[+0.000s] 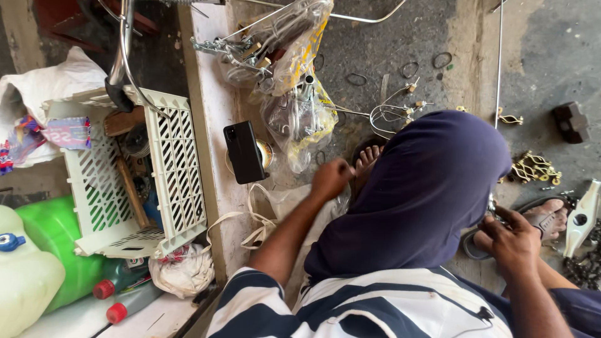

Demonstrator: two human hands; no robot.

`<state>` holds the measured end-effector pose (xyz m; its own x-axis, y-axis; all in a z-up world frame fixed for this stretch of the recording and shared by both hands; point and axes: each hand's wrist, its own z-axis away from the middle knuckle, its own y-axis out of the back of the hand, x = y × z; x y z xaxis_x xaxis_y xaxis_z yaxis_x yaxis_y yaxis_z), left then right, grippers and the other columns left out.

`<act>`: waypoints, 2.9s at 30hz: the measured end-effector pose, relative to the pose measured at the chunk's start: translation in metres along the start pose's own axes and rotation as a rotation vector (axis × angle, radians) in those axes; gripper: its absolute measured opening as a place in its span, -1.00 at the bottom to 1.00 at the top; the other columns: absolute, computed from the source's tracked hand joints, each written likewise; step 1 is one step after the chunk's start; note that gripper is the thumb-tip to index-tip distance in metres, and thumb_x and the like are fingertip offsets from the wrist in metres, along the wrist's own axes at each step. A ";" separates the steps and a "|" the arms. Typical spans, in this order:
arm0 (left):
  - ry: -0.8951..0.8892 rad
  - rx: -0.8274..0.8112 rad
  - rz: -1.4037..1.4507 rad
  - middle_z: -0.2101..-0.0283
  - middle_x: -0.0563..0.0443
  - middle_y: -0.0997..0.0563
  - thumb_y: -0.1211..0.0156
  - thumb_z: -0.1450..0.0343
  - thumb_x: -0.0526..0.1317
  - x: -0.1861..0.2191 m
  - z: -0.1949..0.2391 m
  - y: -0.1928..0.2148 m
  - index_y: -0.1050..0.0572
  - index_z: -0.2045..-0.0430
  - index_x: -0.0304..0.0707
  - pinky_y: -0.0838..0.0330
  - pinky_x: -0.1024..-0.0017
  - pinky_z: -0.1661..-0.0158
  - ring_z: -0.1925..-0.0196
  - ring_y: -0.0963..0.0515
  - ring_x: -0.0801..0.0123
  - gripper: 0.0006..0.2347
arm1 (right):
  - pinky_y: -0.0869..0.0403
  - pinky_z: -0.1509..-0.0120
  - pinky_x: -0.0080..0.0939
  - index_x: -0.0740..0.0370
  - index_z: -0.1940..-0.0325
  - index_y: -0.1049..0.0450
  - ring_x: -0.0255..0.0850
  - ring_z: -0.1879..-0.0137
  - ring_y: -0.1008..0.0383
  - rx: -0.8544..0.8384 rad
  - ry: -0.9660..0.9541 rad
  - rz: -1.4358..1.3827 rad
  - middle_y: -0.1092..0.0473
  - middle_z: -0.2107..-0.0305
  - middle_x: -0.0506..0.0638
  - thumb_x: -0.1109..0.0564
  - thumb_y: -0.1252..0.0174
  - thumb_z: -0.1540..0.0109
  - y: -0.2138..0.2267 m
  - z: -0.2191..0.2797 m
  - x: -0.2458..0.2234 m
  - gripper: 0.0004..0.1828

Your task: The person sits on the ground and uses pliers to manipulate a small metal bicycle component, likely a brake or gear cable housing. They then use a screwdriver to adjust a small brass part, possibly a cable anchor or ferrule, before placing it down among other bicycle parts.

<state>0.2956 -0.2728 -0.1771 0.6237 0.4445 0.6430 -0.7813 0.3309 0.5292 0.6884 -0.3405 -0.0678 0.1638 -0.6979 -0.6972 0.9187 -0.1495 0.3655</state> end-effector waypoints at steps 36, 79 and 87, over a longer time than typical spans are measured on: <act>-0.602 0.339 -0.464 0.19 -0.28 -0.53 -0.22 -0.44 -0.28 0.057 -0.212 0.041 -0.45 0.28 -0.35 -0.32 -0.09 0.10 0.10 -0.49 -0.20 -0.88 | -0.48 -0.09 0.17 0.07 -0.19 -0.50 0.24 0.06 -0.53 0.097 0.299 0.697 -0.51 0.21 0.28 0.04 -0.21 -0.25 -0.014 -0.015 -0.007 -0.59; -0.628 -0.898 -0.268 0.56 -0.13 -0.58 -0.18 -0.42 0.00 0.301 0.066 0.024 -0.61 0.37 -0.31 -0.43 0.26 0.39 0.49 -0.52 0.31 -0.70 | -0.53 -0.13 -0.24 0.36 -0.19 -0.49 -0.25 -0.05 -0.55 -0.491 0.299 -0.264 -0.58 0.08 0.05 0.15 -0.22 -0.28 0.023 0.068 -0.116 -0.59; -0.643 -0.931 -0.412 0.51 -0.21 -0.60 -0.15 -0.41 0.02 0.272 0.041 -0.002 -0.62 0.35 -0.30 -0.43 0.17 0.36 0.47 -0.60 0.12 -0.68 | -0.48 -0.31 -0.19 0.38 -0.34 -0.31 -0.18 -0.21 -0.52 -0.732 0.223 -0.397 -0.49 -0.11 0.10 0.34 -0.19 -0.19 0.017 0.040 -0.082 -0.39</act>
<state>0.4676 -0.1866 0.0198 0.5204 -0.2448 0.8181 -0.0721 0.9420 0.3277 0.6760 -0.3137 0.0196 -0.2220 -0.5242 -0.8221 0.9107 0.1898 -0.3670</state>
